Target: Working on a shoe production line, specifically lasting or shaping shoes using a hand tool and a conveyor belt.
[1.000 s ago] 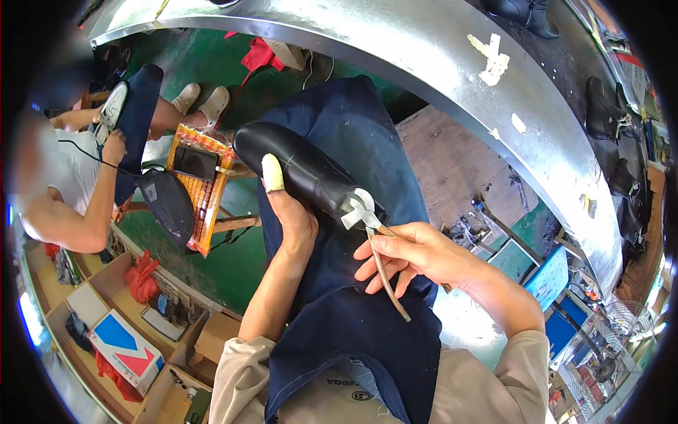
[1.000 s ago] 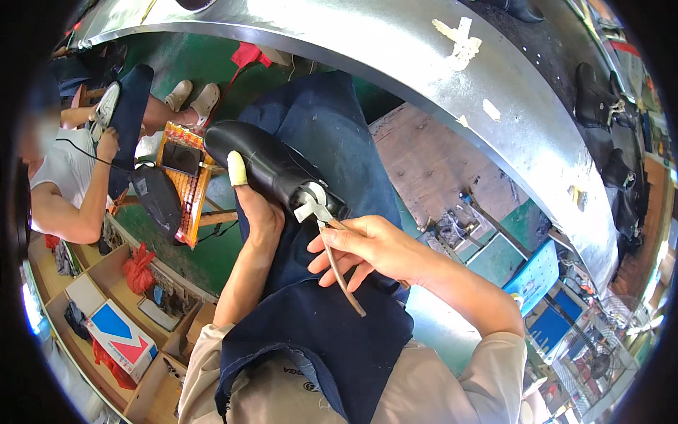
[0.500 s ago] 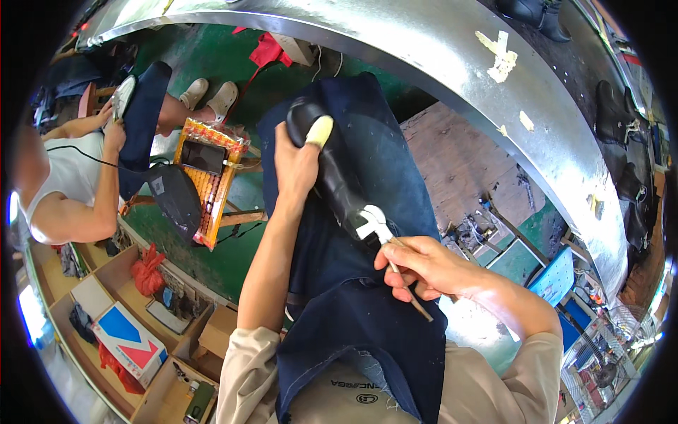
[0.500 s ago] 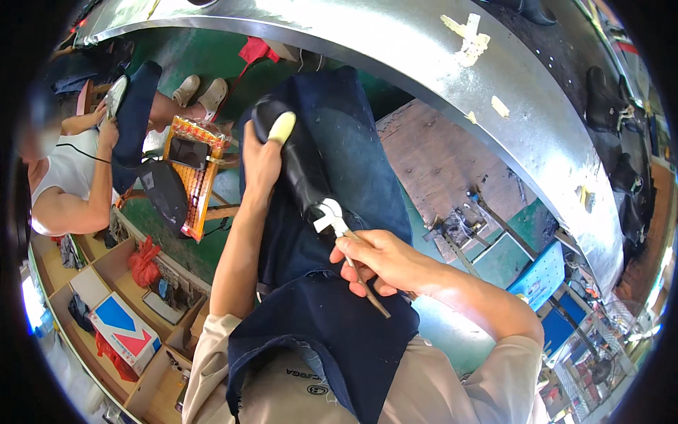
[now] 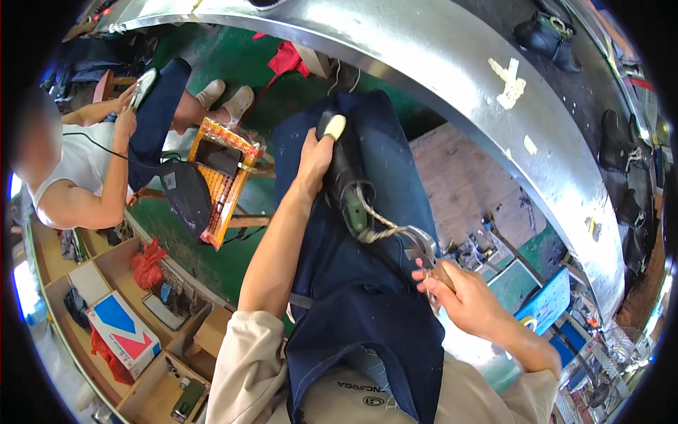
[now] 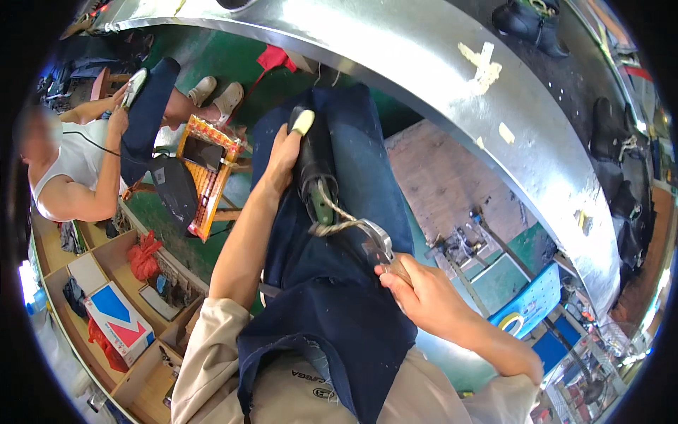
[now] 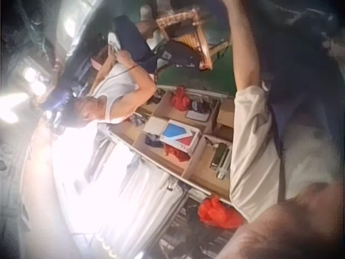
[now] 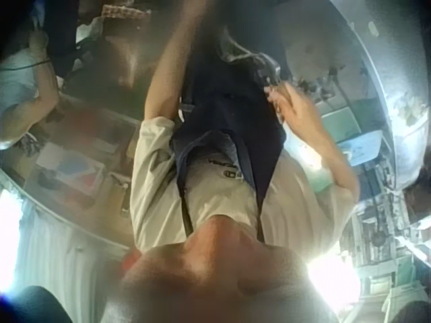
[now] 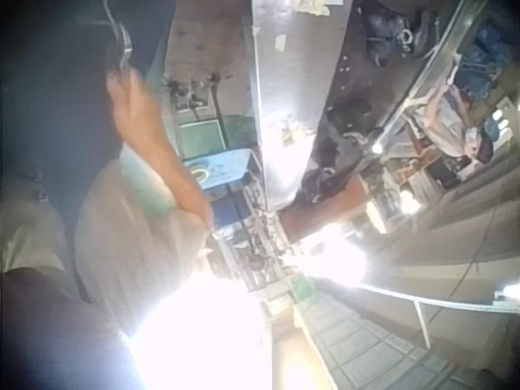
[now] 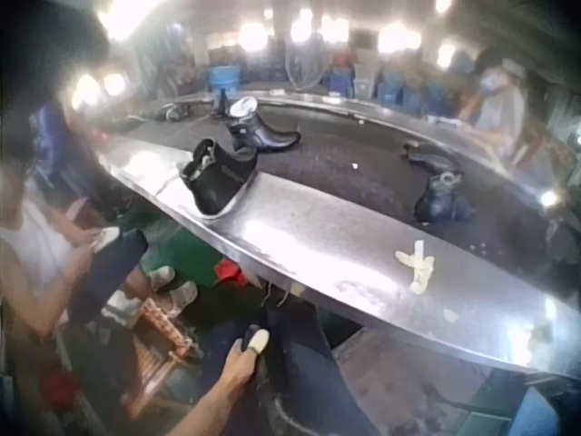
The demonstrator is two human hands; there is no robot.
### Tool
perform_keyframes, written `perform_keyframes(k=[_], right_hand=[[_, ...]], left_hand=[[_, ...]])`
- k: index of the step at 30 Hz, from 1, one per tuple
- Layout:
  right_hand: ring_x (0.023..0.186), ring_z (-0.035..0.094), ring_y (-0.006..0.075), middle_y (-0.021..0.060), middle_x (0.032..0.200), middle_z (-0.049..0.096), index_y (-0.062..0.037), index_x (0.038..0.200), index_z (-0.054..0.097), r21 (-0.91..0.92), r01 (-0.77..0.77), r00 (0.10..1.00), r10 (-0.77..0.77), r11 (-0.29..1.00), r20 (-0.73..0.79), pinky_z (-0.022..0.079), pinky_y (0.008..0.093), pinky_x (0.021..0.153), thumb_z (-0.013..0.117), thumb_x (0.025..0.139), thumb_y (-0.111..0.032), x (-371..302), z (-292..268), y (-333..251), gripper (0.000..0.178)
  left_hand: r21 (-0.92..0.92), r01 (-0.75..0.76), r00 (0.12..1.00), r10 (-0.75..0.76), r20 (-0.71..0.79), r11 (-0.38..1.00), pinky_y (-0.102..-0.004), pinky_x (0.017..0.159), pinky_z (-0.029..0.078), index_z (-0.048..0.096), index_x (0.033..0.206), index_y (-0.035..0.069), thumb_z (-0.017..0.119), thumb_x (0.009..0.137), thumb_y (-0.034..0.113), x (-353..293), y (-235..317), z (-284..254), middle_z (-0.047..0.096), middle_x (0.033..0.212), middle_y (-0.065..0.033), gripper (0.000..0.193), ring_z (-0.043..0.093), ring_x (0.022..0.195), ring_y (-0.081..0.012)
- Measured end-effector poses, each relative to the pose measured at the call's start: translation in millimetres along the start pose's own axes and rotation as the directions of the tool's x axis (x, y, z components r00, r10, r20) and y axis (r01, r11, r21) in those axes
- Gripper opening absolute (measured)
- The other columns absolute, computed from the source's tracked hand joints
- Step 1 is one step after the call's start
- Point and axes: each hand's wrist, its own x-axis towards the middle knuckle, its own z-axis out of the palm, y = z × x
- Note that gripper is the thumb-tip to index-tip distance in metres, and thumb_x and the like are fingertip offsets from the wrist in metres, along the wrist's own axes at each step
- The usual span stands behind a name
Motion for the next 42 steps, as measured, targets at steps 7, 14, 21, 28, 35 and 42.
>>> perform_keyframes(k=[7, 14, 21, 28, 35, 42], right_hand=[[0.074, 0.061, 0.0064, 0.0019, 0.087, 0.068, 0.0003, 0.136, 0.062, 0.378, -0.064, 0.965, 0.154, 0.924, -0.214, 0.044, 0.0219, 0.058, 0.053, 0.110, -0.029, 57, -11, 44, 0.040], [0.076, 0.060, 0.0101, 0.0045, 0.087, 0.067, 0.0001, 0.129, 0.068, 0.277, 0.088, 0.930, 0.021, 0.957, -0.368, 0.050, 0.0274, 0.071, 0.062, 0.106, -0.030, 119, -20, 16, 0.039], [0.082, 0.066, 0.0183, 0.0082, 0.106, 0.067, -0.0021, 0.123, 0.068, -0.088, 0.398, 0.793, -0.391, 0.913, -0.468, 0.051, 0.0302, 0.072, 0.081, 0.090, -0.029, 189, 0, -8, 0.045], [0.085, 0.071, 0.0312, 0.0112, 0.101, 0.071, -0.0037, 0.107, 0.066, -0.363, 0.469, 0.628, -0.593, 0.805, -0.504, 0.055, 0.0390, 0.073, 0.068, 0.098, -0.018, 200, 11, -19, 0.017], [0.082, 0.070, 0.0123, 0.0076, 0.105, 0.073, -0.0018, 0.135, 0.058, 0.475, -0.070, 0.991, 0.008, 0.877, 0.130, 0.057, 0.0277, 0.067, 0.047, 0.112, -0.029, 158, 11, -18, 0.037], [0.067, 0.071, 0.0243, 0.0144, 0.082, 0.071, 0.0006, 0.108, 0.056, 0.298, -0.075, 0.996, 0.084, 0.952, -0.018, 0.050, 0.0375, 0.056, 0.053, 0.109, -0.028, 163, 21, -21, 0.029]], left_hand=[[-0.482, -0.073, 0.997, 0.083, 0.000, 0.873, -0.0310, 0.081, 0.056, 0.068, 0.120, 0.002, 0.041, 0.111, 0.048, -34, 23, 6, 0.072, 0.105, -0.0070, 0.054, 0.068, 0.091, -0.0145], [-0.553, -0.647, 0.676, 0.730, -0.099, 0.525, -0.0418, 0.119, 0.035, 0.058, 0.136, 0.000, 0.052, 0.106, 0.035, -44, 62, 7, 0.061, 0.141, -0.0173, 0.046, 0.052, 0.138, -0.0293], [0.092, -0.711, 0.701, 0.691, 0.175, 0.698, -0.0423, 0.121, 0.034, 0.054, 0.145, 0.010, 0.076, 0.087, 0.008, -62, 13, 7, 0.047, 0.155, -0.0159, 0.062, 0.043, 0.146, -0.0339], [0.028, -0.620, 0.771, 0.603, 0.205, 0.784, -0.0445, 0.116, 0.037, 0.055, 0.143, 0.011, 0.073, 0.093, 0.021, -53, 18, -16, 0.049, 0.156, -0.0090, 0.054, 0.045, 0.146, -0.0270], [-0.017, -0.559, 0.817, 0.554, 0.159, 0.829, -0.0440, 0.115, 0.039, 0.054, 0.145, 0.012, 0.066, 0.098, 0.019, -50, 11, -21, 0.048, 0.159, -0.0101, 0.050, 0.045, 0.147, -0.0265], [0.090, -0.619, 0.777, 0.593, 0.211, 0.780, -0.0378, 0.111, 0.045, 0.056, 0.143, 0.008, 0.067, 0.100, 0.014, -46, 21, -12, 0.050, 0.155, -0.0104, 0.044, 0.050, 0.141, -0.0217]])
